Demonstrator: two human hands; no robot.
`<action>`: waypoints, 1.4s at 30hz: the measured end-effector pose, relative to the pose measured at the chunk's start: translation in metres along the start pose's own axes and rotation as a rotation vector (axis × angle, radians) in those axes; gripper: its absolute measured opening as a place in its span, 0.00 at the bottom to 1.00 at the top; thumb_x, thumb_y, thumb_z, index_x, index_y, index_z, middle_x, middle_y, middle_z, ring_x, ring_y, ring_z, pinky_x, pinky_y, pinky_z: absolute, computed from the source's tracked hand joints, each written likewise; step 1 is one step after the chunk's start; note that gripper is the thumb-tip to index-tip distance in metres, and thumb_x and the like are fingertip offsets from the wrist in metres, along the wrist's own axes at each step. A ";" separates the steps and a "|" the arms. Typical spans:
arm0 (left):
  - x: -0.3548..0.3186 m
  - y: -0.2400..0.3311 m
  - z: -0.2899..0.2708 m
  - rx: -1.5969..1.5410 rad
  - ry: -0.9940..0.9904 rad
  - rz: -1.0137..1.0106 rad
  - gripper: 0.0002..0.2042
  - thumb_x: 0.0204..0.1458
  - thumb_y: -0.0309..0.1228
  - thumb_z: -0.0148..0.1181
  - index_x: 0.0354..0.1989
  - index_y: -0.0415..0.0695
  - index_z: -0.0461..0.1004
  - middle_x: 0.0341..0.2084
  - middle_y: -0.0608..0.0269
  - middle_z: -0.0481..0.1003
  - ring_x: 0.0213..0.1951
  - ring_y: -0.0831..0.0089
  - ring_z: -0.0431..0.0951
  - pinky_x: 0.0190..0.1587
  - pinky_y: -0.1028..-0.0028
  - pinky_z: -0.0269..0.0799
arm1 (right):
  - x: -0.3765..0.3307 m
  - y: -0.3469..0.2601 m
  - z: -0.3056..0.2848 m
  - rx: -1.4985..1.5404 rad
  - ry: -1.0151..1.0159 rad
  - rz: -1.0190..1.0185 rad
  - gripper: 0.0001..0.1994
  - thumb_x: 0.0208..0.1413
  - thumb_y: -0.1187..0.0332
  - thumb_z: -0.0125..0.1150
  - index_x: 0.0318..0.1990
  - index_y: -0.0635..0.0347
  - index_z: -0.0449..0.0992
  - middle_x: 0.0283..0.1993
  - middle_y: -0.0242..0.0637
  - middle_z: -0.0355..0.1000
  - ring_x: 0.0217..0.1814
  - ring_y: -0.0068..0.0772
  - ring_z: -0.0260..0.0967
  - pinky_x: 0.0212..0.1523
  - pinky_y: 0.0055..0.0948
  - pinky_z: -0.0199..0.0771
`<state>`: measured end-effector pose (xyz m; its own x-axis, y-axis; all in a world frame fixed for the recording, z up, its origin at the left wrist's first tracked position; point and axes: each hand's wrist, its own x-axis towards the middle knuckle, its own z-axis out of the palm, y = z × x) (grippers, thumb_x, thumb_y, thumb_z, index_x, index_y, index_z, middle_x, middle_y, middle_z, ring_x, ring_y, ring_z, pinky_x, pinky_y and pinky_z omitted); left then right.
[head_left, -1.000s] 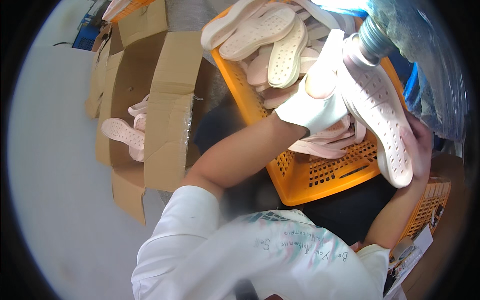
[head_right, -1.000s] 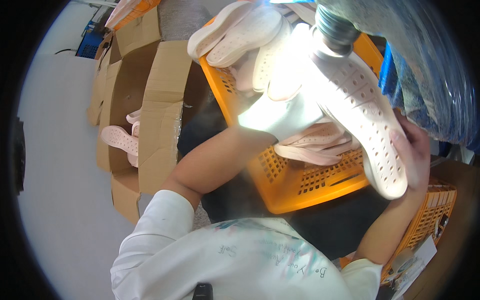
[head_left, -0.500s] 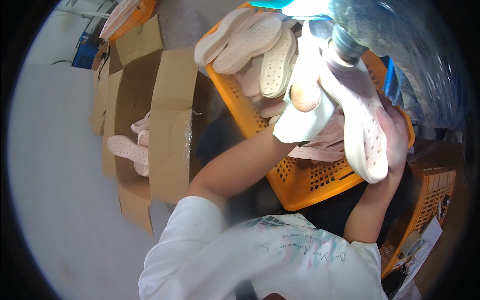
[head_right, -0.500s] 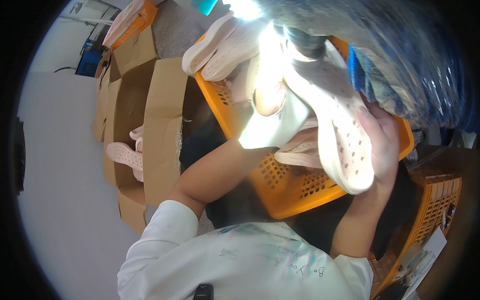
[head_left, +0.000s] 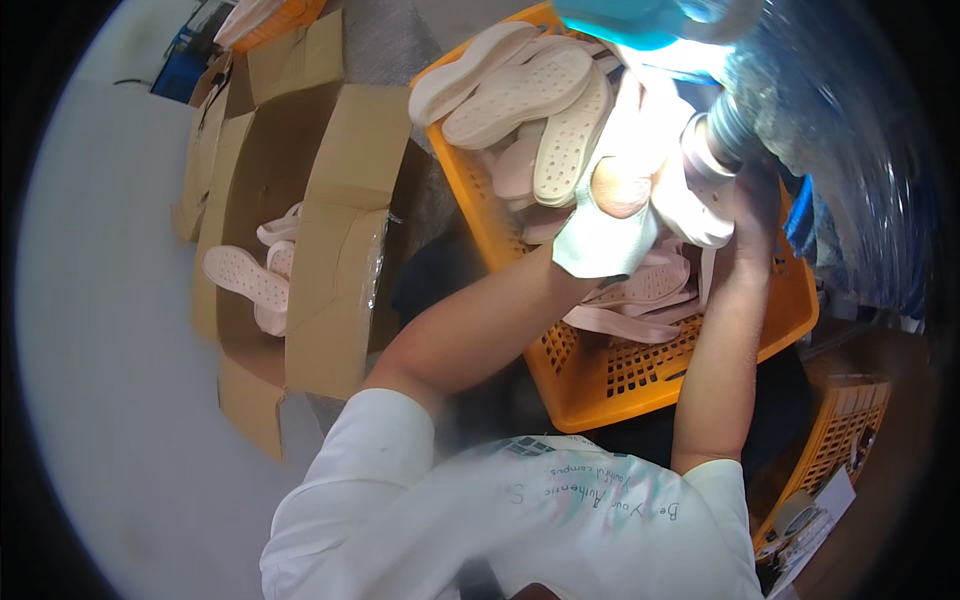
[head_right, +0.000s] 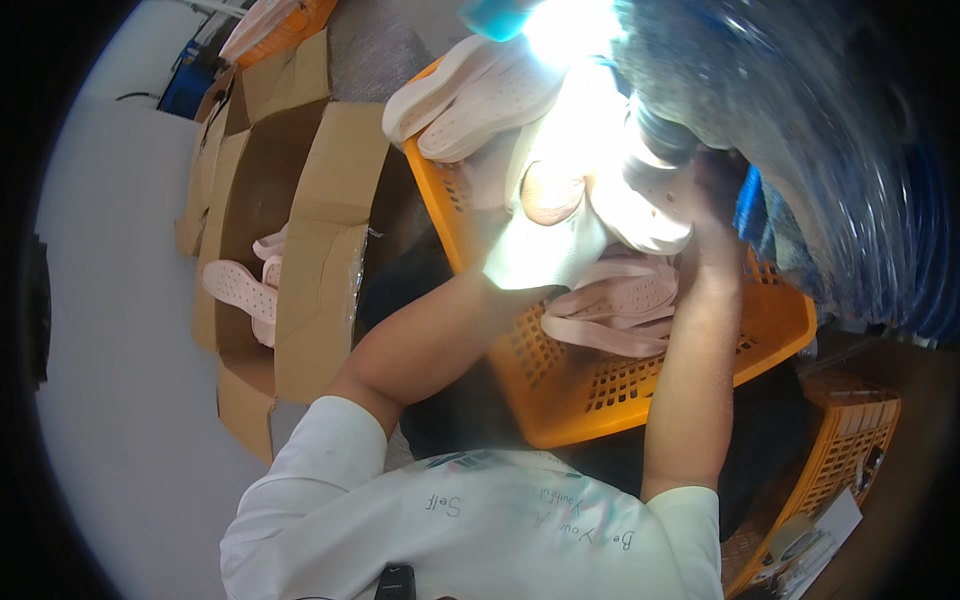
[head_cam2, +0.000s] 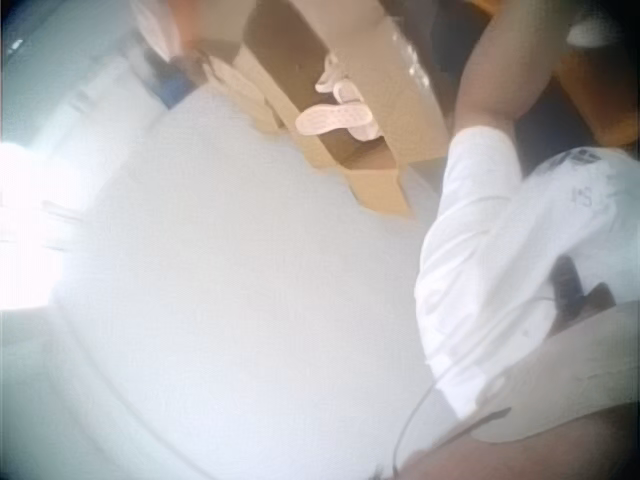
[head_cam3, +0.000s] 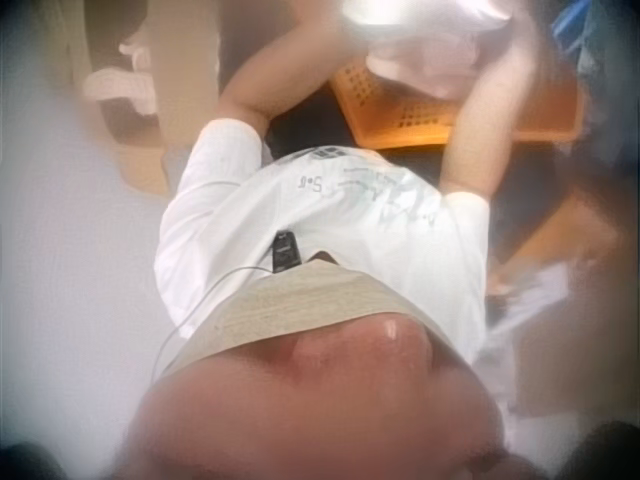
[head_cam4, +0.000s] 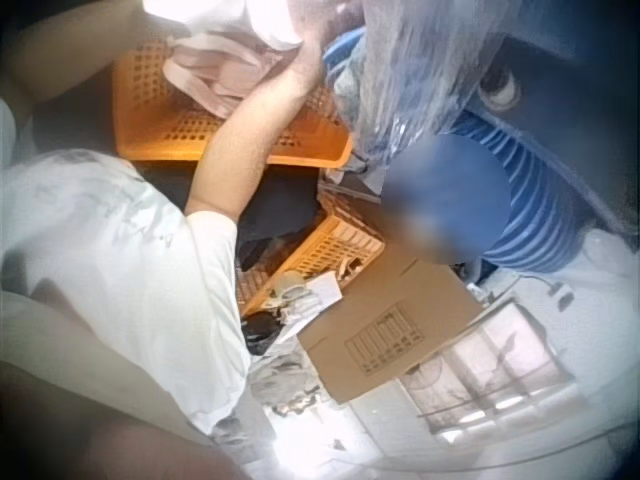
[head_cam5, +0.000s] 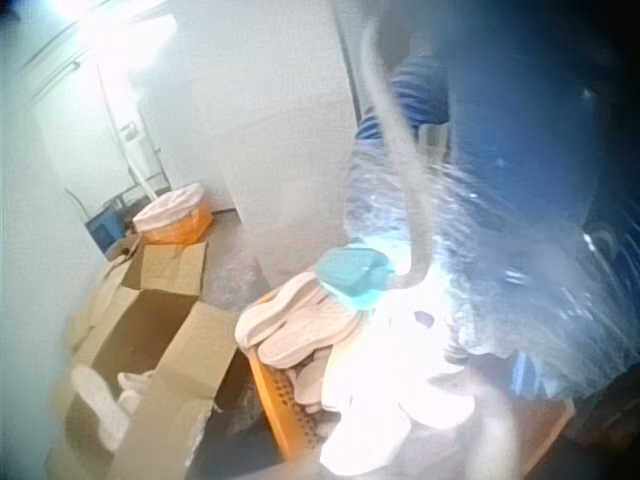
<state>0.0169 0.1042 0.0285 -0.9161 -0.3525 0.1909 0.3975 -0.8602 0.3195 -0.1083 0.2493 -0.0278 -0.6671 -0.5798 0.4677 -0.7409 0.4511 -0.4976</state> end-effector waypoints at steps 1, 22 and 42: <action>0.004 0.000 0.001 -0.001 -0.088 0.041 0.26 0.56 0.26 0.60 0.62 0.36 0.58 0.50 0.56 0.69 0.48 0.69 0.74 0.53 0.70 0.72 | 0.003 -0.006 0.000 0.089 0.041 0.022 0.16 0.59 0.70 0.60 0.54 0.67 0.75 0.53 0.37 0.75 0.53 0.31 0.73 0.55 0.32 0.72; -0.017 -0.017 -0.004 0.058 0.024 -0.067 0.19 0.57 0.32 0.59 0.55 0.40 0.68 0.43 0.61 0.74 0.44 0.69 0.77 0.49 0.69 0.75 | -0.211 -0.126 -0.067 1.131 0.366 0.802 0.39 0.51 0.77 0.53 0.72 0.72 0.46 0.69 0.56 0.58 0.69 0.49 0.61 0.66 0.44 0.69; 0.044 0.006 -0.036 0.218 0.150 0.106 0.18 0.58 0.38 0.58 0.53 0.41 0.71 0.42 0.61 0.76 0.43 0.69 0.78 0.48 0.67 0.75 | -0.059 -0.098 -0.047 1.428 0.181 0.595 0.23 0.58 0.77 0.58 0.58 0.83 0.64 0.54 0.63 0.72 0.51 0.59 0.77 0.46 0.37 0.88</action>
<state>-0.0230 0.0699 0.0052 -0.8600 -0.5004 0.0999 0.4781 -0.7218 0.5004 -0.0003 0.2713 0.0280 -0.9054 -0.4242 -0.0161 0.2397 -0.4795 -0.8442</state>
